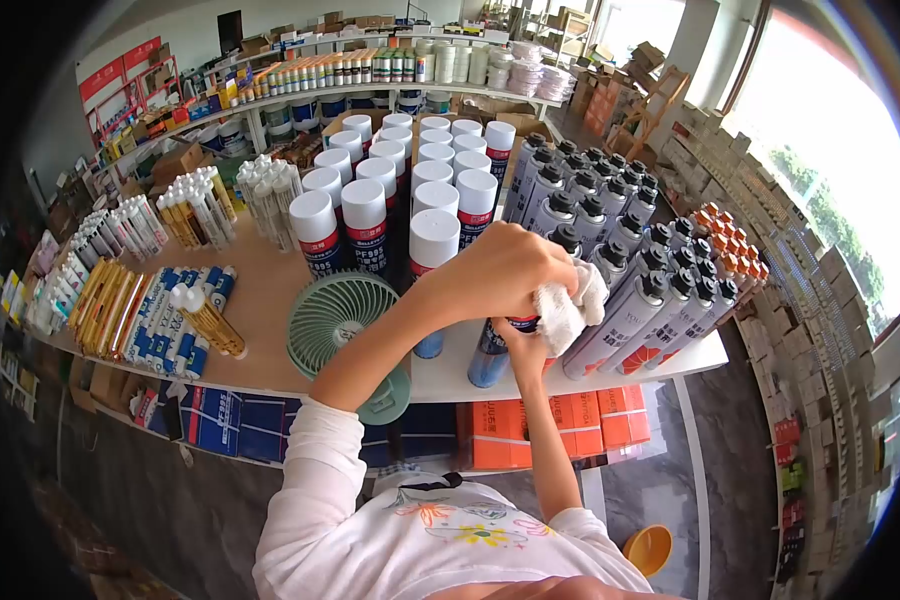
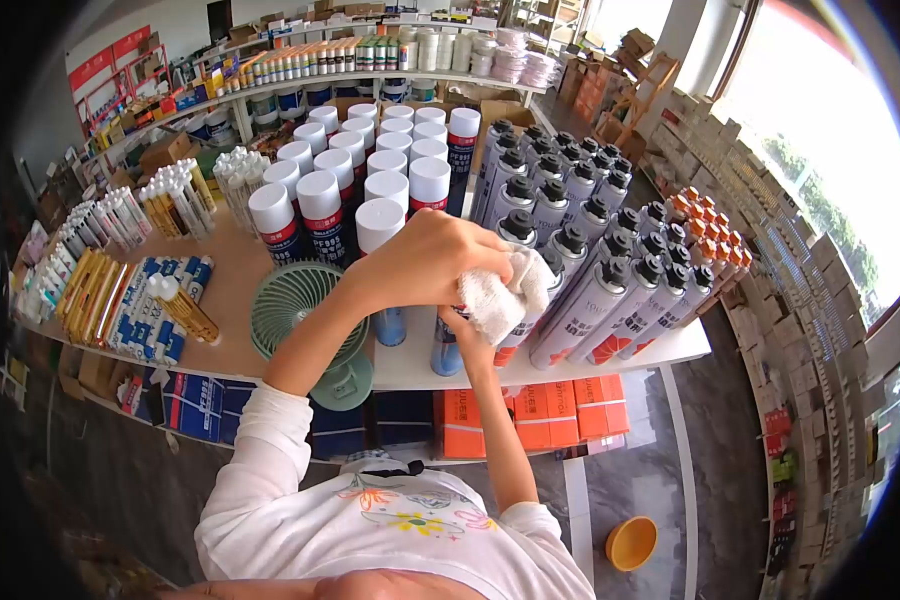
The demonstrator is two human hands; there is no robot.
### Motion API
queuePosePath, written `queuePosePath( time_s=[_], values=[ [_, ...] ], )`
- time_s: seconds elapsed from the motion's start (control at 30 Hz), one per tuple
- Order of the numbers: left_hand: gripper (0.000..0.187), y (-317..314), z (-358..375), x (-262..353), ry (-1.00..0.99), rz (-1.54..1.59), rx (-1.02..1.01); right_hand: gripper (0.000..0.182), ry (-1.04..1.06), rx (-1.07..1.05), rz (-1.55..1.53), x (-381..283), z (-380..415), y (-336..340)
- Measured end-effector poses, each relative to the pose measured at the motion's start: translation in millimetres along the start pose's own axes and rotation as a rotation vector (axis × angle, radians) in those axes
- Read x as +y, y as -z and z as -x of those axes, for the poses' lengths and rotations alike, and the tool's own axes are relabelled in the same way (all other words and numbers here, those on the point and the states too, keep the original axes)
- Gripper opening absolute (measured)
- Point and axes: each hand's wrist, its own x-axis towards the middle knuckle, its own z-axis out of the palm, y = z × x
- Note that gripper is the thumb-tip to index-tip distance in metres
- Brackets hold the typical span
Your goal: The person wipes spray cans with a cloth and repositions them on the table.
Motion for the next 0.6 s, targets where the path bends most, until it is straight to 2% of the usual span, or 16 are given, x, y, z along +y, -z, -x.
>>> queuePosePath(
  time_s=[0.1, 0.13, 0.17, 0.23, 0.33, 0.43, 0.5, 0.57, 0.6],
  values=[
    [0.023, -6, -15, -16, 0.083, 0.072, 0.038, 0.066, 0.067, 0.044, -0.001, -13, -4, -1],
    [0.023, -7, -17, -23, 0.092, 0.076, 0.054, 0.074, 0.035, 0.055, 0.037, -10, -3, 0],
    [0.022, -8, -17, -27, 0.116, 0.108, 0.063, 0.074, 0.030, 0.055, 0.038, -10, -4, -1],
    [0.023, -5, -13, -33, 0.147, 0.102, 0.070, 0.059, 0.108, 0.139, -0.022, -12, -5, -5],
    [0.024, 1, -1, -37, 0.197, 0.095, 0.082, 0.060, 0.102, 0.135, 0.007, -9, -5, -4],
    [0.025, 7, 14, -27, 0.164, 0.056, 0.143, 0.057, 0.065, 0.108, 0.029, -7, -3, -4],
    [0.029, 13, 21, -14, 0.192, -0.043, 0.075, 0.051, 0.056, 0.049, 0.028, -9, 0, -4],
    [0.030, 18, 23, -1, 0.190, -0.034, 0.025, 0.050, 0.142, 0.110, -0.053, -6, 3, -9],
    [0.030, 16, 23, -1, 0.135, -0.015, 0.018, 0.046, 0.053, 0.082, -0.134, 8, 7, -6]
  ],
)
